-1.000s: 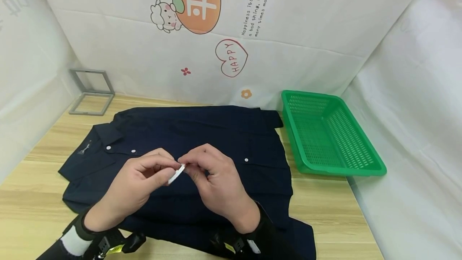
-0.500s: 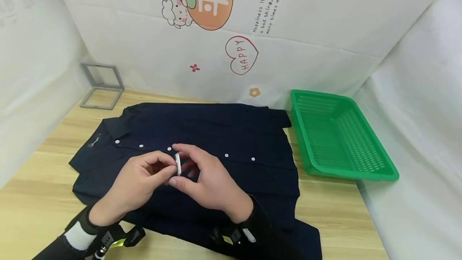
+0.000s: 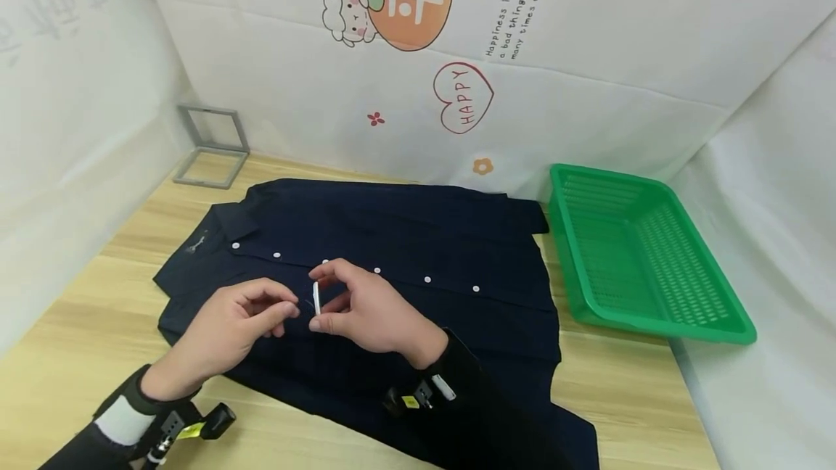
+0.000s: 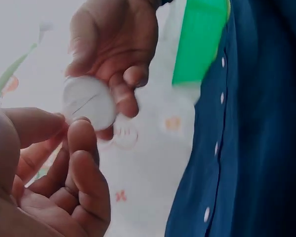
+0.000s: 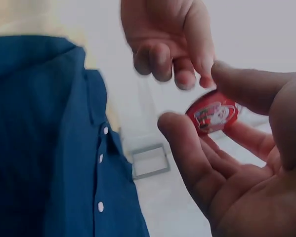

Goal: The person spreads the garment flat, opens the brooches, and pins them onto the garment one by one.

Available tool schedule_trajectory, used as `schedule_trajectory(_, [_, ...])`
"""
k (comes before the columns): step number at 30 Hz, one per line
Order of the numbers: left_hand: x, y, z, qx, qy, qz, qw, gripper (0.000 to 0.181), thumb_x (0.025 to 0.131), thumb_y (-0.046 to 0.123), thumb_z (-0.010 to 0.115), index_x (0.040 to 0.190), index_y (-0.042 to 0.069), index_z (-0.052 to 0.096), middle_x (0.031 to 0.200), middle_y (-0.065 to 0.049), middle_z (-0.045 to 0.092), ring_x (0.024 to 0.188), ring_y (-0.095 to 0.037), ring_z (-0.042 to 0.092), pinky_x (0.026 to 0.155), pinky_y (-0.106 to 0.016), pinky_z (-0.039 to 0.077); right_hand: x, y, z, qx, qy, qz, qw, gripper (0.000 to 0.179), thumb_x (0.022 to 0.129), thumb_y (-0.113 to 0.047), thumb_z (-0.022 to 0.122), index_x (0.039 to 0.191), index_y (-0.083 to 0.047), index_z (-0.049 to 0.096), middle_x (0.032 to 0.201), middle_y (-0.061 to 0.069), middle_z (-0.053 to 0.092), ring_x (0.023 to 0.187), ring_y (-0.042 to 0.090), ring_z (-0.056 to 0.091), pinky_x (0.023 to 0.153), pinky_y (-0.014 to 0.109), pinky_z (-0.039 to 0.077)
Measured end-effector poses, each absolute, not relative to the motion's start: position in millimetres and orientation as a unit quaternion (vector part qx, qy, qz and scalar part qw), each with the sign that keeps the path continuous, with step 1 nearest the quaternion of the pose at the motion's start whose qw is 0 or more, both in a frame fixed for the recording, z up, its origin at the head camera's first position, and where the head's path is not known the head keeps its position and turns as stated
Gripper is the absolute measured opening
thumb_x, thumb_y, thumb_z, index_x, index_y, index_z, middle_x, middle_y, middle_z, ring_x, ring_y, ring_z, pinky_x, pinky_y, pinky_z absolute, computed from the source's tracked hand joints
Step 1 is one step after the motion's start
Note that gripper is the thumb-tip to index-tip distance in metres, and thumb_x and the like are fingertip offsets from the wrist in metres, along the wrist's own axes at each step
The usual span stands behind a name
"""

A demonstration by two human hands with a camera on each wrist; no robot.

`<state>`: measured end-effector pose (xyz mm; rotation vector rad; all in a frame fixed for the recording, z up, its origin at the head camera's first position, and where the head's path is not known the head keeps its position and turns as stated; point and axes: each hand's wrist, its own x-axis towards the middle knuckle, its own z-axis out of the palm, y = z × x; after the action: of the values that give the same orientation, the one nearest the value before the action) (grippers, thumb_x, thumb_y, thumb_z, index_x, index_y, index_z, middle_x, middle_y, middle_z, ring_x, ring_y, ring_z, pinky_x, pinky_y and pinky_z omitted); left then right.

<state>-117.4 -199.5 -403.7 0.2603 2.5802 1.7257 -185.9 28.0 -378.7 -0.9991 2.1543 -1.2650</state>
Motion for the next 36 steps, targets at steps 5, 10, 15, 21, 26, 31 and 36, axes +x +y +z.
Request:
schedule_trajectory(5, [-122,-233,-407,0.093,0.915,0.392,-0.015,0.003,0.095,0.019,0.07,0.094,0.016,0.073,0.08,0.008,0.065,0.067,-0.009,0.058,0.06,-0.031,0.048,-195,18,-386,-0.354,0.818,-0.409,0.197,0.052,0.092,-0.012,0.075,0.137,-0.013,0.049,0.13,0.003,0.054,0.097,0.008,0.066,0.077,0.024,0.054])
schedule_trajectory(10, [-135,-264,-414,0.125,0.966,0.221,-0.04,0.009,0.089,0.009,0.074,0.098,0.007,0.074,0.085,0.002,0.066,0.071,-0.011,0.059,0.063,-0.036,0.05,-207,4,-392,-0.355,0.839,-0.364,0.195,0.053,0.091,-0.014,0.075,0.137,-0.012,0.048,0.126,0.002,0.057,0.101,0.01,0.065,0.077,0.022,0.053])
schedule_trajectory(15, [-148,-276,-430,0.157,0.974,0.16,-0.03,0.019,0.085,0.007,0.077,0.103,0.003,0.073,0.092,-0.006,0.066,0.083,-0.025,0.066,0.071,-0.044,0.054,-213,-14,-401,-0.38,0.843,-0.331,0.186,0.051,0.091,-0.016,0.076,0.134,-0.011,0.049,0.121,0.001,0.057,0.103,0.009,0.064,0.079,0.019,0.051])
schedule_trajectory(21, [-162,-274,-446,0.183,0.975,0.124,0.0,0.018,0.084,0.01,0.08,0.1,0.005,0.074,0.088,-0.003,0.062,0.078,-0.021,0.063,0.068,-0.041,0.054,-213,-32,-411,-0.425,0.849,-0.27,0.161,0.051,0.092,-0.021,0.075,0.134,-0.009,0.05,0.116,0.0,0.058,0.103,0.011,0.062,0.083,0.019,0.048])
schedule_trajectory(26, [-168,-268,-451,0.199,0.974,0.108,0.003,0.01,0.08,0.007,0.08,0.081,0.013,0.072,0.077,0.002,0.053,0.066,-0.016,0.057,0.058,-0.037,0.051,-213,-39,-416,-0.433,0.861,-0.224,0.148,0.052,0.091,-0.026,0.076,0.134,-0.011,0.051,0.112,-0.001,0.058,0.095,0.01,0.057,0.08,0.022,0.047])
schedule_trajectory(31, [-170,-267,-454,0.202,0.973,0.11,-0.018,0.025,0.081,0.003,0.078,0.067,0.018,0.064,0.07,0.005,0.05,0.058,-0.013,0.051,0.05,-0.034,0.047,-213,-42,-418,-0.429,0.864,-0.21,0.156,0.053,0.091,-0.028,0.076,0.135,-0.013,0.051,0.114,-0.001,0.058,0.092,0.008,0.054,0.08,0.023,0.046])
schedule_trajectory(36, [-172,-269,-454,0.216,0.97,0.105,-0.023,0.023,0.083,0.002,0.076,0.069,0.016,0.065,0.069,0.005,0.051,0.058,-0.012,0.051,0.051,-0.033,0.047,-214,-43,-421,-0.428,0.866,-0.205,0.159,0.053,0.091,-0.029,0.076,0.135,-0.013,0.051,0.115,-0.001,0.058,0.092,0.008,0.054,0.08,0.023,0.046])
